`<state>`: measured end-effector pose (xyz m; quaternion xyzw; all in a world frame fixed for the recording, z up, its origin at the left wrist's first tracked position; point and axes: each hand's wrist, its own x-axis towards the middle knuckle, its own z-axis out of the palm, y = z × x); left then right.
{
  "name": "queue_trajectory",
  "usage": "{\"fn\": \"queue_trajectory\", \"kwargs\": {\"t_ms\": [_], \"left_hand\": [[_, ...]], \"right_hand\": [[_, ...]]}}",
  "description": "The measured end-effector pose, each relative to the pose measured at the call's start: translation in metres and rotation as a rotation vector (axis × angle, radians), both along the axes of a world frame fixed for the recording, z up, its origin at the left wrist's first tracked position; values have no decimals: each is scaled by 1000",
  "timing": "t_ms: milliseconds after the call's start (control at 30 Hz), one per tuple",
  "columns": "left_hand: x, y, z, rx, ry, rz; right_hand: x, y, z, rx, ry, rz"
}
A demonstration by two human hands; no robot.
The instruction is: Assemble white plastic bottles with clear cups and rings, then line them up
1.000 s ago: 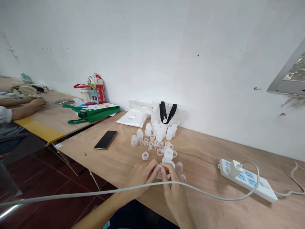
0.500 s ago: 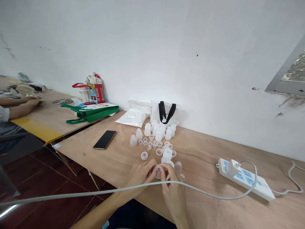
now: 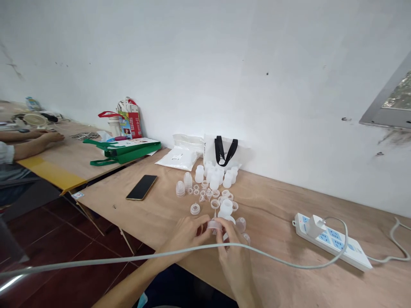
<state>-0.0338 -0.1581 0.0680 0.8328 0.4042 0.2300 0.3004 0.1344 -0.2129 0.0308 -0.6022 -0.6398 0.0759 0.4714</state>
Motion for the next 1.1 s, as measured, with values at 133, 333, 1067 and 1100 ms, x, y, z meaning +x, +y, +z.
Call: {"fn": "queue_trajectory", "kwargs": {"t_ms": [133, 333, 1067, 1100], "left_hand": [[-2, 8, -4, -166, -224, -139], [-1, 12, -10, -321, -322, -145], [-3, 11, -16, -579, -439, -215], [-4, 10, -15, -533, -408, -199]], "right_hand": [[2, 0, -2, 26, -36, -40], [-1, -1, -2, 66, -74, -24], [-4, -12, 23, -189, 221, 213], [-4, -13, 23, -198, 225, 220]]}}
